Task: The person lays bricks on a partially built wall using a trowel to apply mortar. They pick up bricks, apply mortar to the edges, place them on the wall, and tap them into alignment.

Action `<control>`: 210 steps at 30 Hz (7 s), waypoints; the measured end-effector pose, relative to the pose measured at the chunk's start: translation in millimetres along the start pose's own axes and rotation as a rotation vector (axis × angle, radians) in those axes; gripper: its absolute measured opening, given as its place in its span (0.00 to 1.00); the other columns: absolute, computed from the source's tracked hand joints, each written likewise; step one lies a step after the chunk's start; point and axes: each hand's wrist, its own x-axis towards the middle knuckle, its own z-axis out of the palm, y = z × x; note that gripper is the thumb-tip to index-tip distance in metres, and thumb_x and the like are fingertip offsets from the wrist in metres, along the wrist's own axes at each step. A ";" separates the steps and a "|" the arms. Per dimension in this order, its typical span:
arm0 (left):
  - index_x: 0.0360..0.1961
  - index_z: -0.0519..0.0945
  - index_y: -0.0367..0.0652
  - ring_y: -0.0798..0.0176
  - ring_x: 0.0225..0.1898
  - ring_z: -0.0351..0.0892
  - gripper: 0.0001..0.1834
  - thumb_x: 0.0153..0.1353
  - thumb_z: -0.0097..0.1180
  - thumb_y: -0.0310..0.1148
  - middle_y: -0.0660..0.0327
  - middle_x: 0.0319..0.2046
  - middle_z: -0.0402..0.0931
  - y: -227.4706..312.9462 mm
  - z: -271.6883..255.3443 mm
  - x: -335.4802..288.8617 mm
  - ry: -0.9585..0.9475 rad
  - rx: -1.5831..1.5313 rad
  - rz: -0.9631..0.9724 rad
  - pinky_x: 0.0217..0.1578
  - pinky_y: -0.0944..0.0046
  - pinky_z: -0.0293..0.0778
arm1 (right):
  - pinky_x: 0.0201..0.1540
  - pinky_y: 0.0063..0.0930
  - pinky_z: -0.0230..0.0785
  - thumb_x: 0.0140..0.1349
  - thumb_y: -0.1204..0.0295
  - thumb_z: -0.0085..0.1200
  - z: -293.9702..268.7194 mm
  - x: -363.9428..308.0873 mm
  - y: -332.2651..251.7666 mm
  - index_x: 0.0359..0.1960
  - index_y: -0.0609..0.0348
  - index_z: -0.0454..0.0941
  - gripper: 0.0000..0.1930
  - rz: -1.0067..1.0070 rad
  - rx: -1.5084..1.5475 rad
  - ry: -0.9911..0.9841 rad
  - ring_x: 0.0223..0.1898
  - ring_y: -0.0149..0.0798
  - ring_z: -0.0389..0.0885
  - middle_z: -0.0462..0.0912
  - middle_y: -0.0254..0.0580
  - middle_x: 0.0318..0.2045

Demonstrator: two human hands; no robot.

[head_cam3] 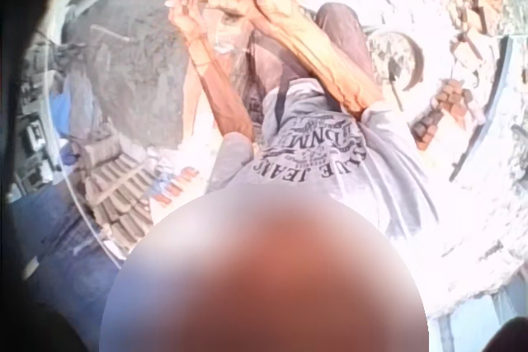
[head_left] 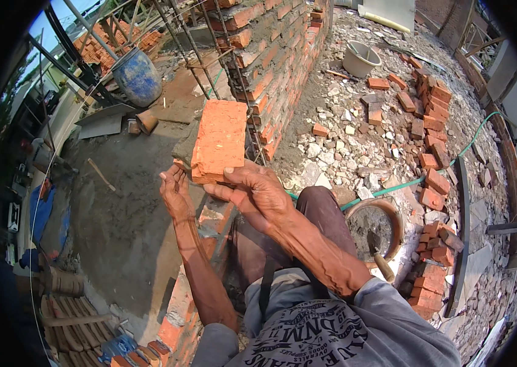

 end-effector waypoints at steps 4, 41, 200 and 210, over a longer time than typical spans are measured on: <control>0.55 0.69 0.26 0.54 0.56 0.71 0.33 0.72 0.41 0.52 0.46 0.53 0.70 4.0 1.4 -3.6 -0.015 -0.050 0.004 0.59 0.55 0.65 | 0.51 0.44 0.79 0.60 0.80 0.57 35.0 47.5 41.7 0.33 0.72 0.72 0.07 -0.045 0.018 0.087 0.40 0.45 0.80 0.76 0.49 0.38; 0.57 0.66 0.31 0.49 0.65 0.59 0.35 0.68 0.46 0.57 0.46 0.60 0.63 -13.1 -14.2 3.0 0.019 0.014 -0.013 0.66 0.48 0.49 | 0.52 0.43 0.71 0.56 0.66 0.62 57.9 76.4 -43.7 0.62 0.63 0.63 0.33 -0.530 -2.501 -0.571 0.49 0.51 0.77 0.77 0.53 0.43; 0.33 0.79 0.30 0.69 0.20 0.75 0.17 0.54 0.65 0.37 0.58 0.21 0.78 64.3 65.6 7.6 0.085 0.379 0.188 0.20 0.67 0.70 | 0.28 0.32 0.65 0.70 0.64 0.49 -7.2 114.7 -91.1 0.31 0.60 0.64 0.14 -0.888 -1.296 0.110 0.29 0.30 0.72 0.70 0.38 0.24; 0.33 0.78 0.32 0.73 0.25 0.67 0.17 0.49 0.65 0.36 0.63 0.23 0.74 58.3 69.9 9.4 0.152 0.257 0.137 0.30 0.69 0.63 | 0.28 0.47 0.61 0.67 0.69 0.49 -100.6 34.0 -64.5 0.33 0.64 0.63 0.11 -0.579 -1.938 0.168 0.24 0.56 0.69 0.66 0.57 0.21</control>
